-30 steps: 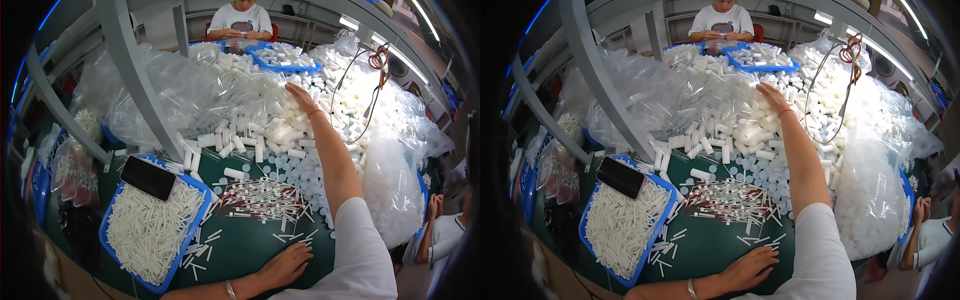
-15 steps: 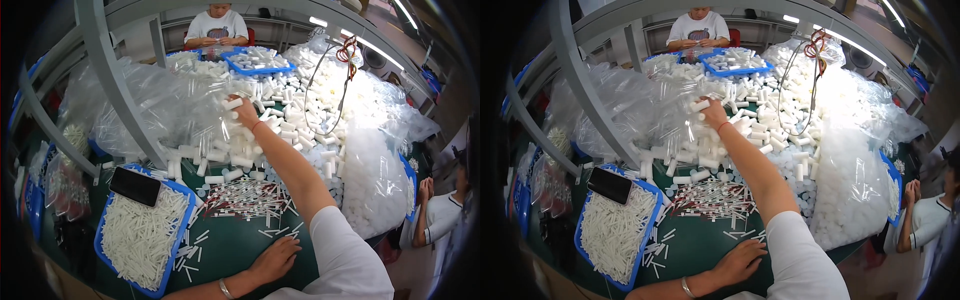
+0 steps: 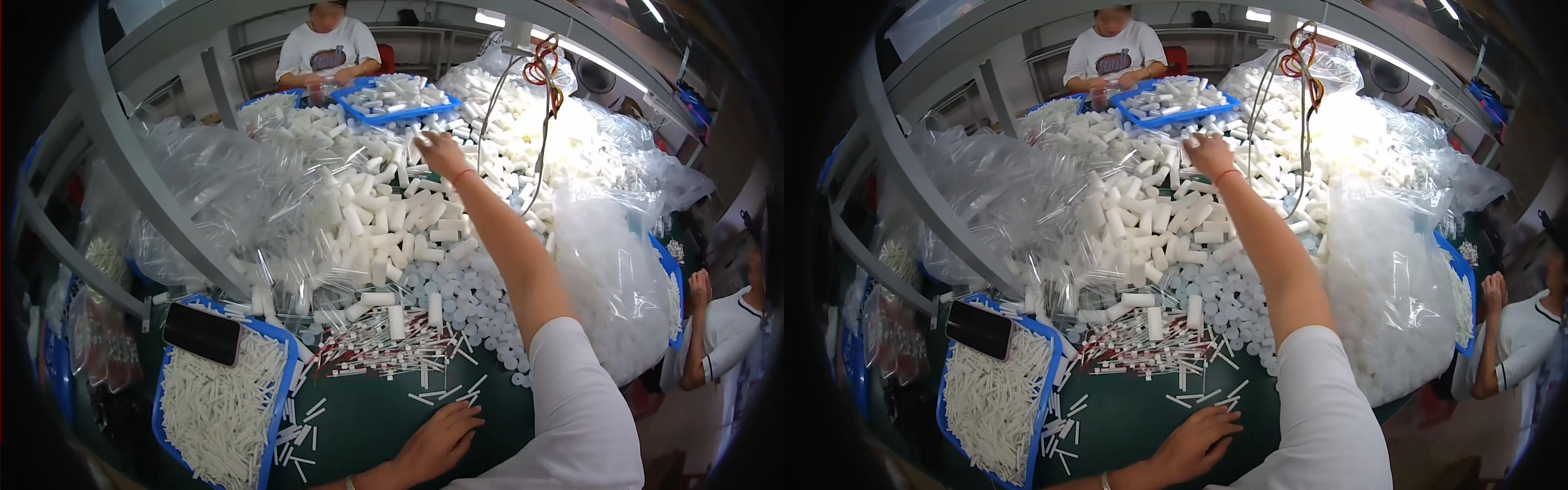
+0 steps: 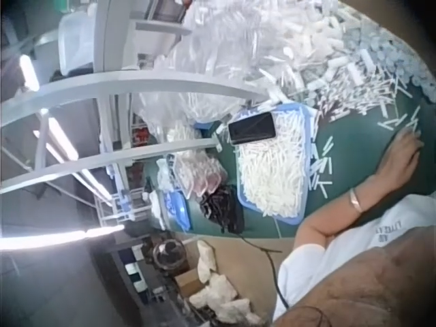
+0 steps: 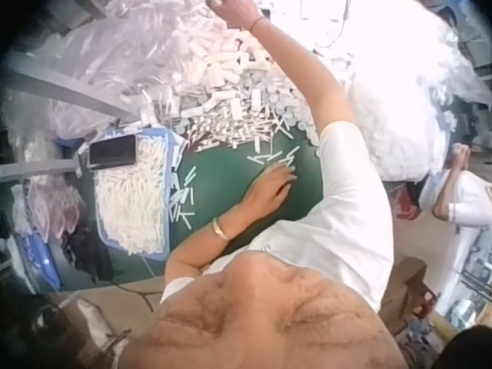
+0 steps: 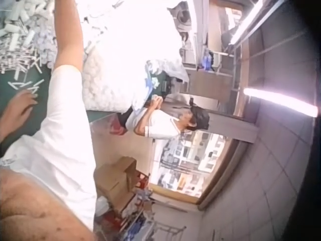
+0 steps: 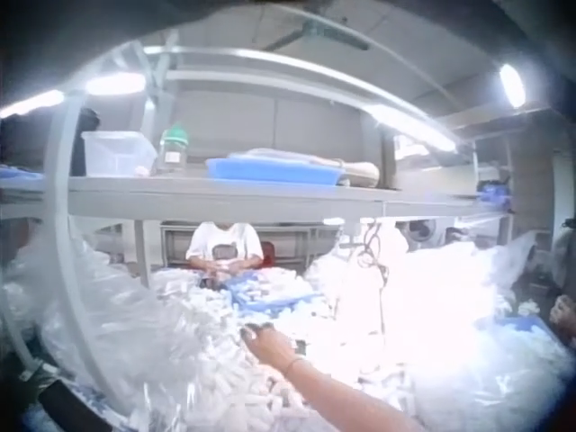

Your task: Manually assembling small plastic tubes with internal filters and caps at an industrial workstation.

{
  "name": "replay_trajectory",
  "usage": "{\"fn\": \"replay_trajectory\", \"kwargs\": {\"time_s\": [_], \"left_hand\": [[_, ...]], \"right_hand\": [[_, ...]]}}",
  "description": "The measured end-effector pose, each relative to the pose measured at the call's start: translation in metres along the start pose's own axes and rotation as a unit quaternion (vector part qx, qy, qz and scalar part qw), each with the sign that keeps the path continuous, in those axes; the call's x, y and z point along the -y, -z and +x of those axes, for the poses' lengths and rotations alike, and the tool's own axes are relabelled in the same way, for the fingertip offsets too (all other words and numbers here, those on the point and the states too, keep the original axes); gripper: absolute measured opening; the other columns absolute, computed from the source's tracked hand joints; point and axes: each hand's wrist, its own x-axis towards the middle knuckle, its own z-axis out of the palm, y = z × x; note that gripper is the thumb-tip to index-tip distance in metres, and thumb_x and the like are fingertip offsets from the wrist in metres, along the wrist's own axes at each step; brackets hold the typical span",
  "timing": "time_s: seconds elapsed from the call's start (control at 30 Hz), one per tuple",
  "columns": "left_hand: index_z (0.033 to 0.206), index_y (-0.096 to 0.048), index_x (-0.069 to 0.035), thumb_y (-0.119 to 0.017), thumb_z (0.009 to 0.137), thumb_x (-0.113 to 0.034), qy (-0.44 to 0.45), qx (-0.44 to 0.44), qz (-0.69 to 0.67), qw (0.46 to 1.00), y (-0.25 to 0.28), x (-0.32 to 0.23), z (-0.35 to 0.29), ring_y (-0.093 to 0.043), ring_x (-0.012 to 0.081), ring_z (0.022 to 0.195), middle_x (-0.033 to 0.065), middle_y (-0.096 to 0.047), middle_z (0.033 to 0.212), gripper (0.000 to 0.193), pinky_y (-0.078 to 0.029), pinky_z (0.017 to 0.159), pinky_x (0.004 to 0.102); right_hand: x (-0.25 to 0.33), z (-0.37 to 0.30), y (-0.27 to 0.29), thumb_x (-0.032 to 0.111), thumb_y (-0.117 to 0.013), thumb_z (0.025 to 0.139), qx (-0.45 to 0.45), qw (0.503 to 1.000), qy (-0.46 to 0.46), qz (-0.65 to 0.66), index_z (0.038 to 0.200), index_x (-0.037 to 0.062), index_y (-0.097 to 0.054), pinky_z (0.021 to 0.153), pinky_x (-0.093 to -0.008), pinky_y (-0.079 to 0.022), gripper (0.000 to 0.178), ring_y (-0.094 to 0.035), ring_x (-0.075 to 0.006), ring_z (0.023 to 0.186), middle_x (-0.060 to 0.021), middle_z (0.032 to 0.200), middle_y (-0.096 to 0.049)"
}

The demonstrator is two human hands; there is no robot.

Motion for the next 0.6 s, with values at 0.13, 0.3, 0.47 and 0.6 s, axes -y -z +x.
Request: {"fn": "replay_trajectory", "kwargs": {"time_s": [0.13, 0.3, 0.47, 0.6], "left_hand": [[0.101, -0.064, 0.0, -0.063, 0.08, 0.002, 0.052, -0.088, -0.001, 0.995, 0.013, -0.001, -0.004, -0.055, 0.0379, 0.115, 0.0181, -0.063, 0.114, 0.021, -0.044, 0.099, 0.0442], [0.1, -0.063, 0.0, -0.063, 0.079, 0.001, 0.041, -0.089, -0.015, 0.995, 0.009, -0.006, -0.013, -0.054, 0.0385, 0.113, 0.0182, -0.061, 0.115, 0.02, -0.045, 0.096, 0.0443], [0.111, -0.061, -0.001, -0.062, 0.084, -0.002, 0.03, -0.019, -0.032, 0.999, 0.002, 0.011, -0.013, -0.05, 0.0339, 0.123, 0.0149, -0.059, 0.124, 0.026, -0.044, 0.101, 0.0407], [0.11, -0.062, -0.002, -0.062, 0.084, -0.001, 0.021, -0.029, -0.032, 0.999, 0.001, 0.013, -0.015, -0.051, 0.0343, 0.122, 0.0144, -0.06, 0.123, 0.026, -0.044, 0.1, 0.0412]], "right_hand": [[-0.075, 0.002, 0.008, 0.072, -0.038, 0.085, 0.046, 0.947, -0.31, -0.072, 0.142, 0.0196, -0.045, 0.114, -0.047, -0.024, 0.078, -0.03, -0.0394, 0.139, -0.0237, 0.146, -0.038], [-0.1, -0.005, -0.015, 0.062, -0.046, 0.085, 0.137, 0.966, -0.162, 0.152, 0.126, 0.0155, -0.063, 0.106, -0.0355, -0.037, 0.065, -0.053, -0.029, 0.124, -0.0134, 0.133, -0.057], [-0.046, -0.009, -0.043, 0.05, -0.064, 0.081, 0.207, 0.926, -0.141, 0.281, 0.118, 0.0098, -0.068, 0.09, -0.0287, -0.046, 0.055, -0.062, -0.0181, 0.101, -0.0095, 0.115, -0.067], [0.027, -0.037, -0.045, 0.04, -0.06, 0.089, 0.237, 0.899, 0.122, 0.348, 0.121, 0.0066, -0.065, 0.091, -0.0277, -0.044, 0.047, -0.059, -0.0144, 0.105, -0.0061, 0.116, -0.066]]}}
